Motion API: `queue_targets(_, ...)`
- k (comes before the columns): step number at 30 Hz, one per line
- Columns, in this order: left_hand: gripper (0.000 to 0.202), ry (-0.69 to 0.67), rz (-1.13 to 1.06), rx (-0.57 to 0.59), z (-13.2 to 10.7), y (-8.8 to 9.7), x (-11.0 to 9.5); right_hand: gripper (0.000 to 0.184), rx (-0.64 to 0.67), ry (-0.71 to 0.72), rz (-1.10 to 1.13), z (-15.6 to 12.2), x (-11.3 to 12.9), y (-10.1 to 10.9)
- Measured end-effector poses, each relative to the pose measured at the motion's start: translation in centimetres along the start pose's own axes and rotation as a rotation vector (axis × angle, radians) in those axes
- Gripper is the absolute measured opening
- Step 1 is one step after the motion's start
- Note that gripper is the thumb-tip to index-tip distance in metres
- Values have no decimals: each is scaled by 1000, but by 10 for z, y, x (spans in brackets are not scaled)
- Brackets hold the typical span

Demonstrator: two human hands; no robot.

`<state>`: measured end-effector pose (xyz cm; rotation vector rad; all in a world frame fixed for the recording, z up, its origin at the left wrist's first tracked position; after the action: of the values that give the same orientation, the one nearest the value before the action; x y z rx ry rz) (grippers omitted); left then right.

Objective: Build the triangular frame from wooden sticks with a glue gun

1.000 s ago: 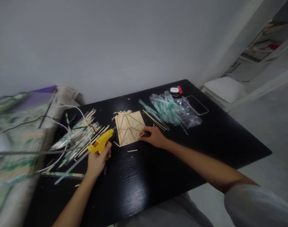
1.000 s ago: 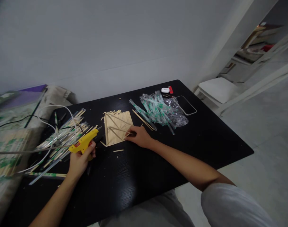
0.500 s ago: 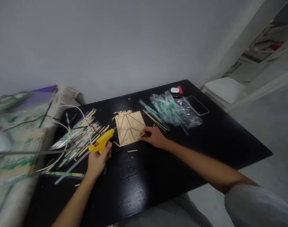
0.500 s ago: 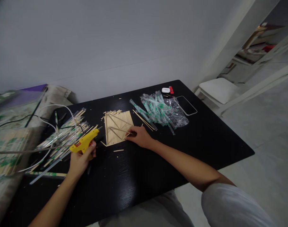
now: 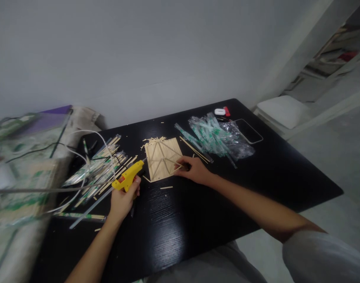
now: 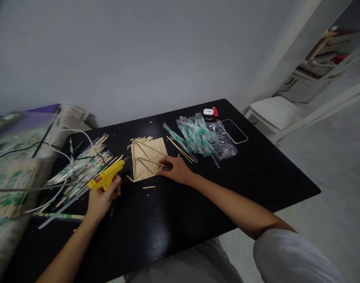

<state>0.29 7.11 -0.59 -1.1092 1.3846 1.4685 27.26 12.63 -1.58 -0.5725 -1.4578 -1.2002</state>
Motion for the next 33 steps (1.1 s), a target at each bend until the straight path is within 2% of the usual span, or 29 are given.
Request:
queue_targets(8, 24, 21, 22, -10, 0, 0, 2, 24, -34, 20, -53, -2, -7, 8)
queue_targets(12, 25, 24, 19, -23, -1, -1, -1, 23, -21, 71, -133, 0, 0, 15)
queue_targets(16, 28, 48, -25, -31, -1, -2, 1, 29, 118, 208, -331, -2, 16, 31)
queue_targets(20, 29, 72, -27, -29, -2, -3, 5, 38, 268, 118, -508, -7, 13, 45)
queue_targets(27, 28, 77, -49, -51, -5, -5, 4, 19, 283, 9, -678, -14, 11, 53)
queue_targets(33, 27, 36, -4, -53, -6, -1, 6, 17, 321, -67, -790, -17, 5, 54)
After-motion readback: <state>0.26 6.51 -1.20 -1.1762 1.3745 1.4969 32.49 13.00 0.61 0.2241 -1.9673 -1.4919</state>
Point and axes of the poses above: each hand's wrist, its own z-axis towards the middle knuckle, its own y-axis out of the back of the hand, x = y × z, the point moved 5 cm from there along z, towards the middle knuckle, and after that the axes turned 5 degrees about x, right-handed, at the moved point
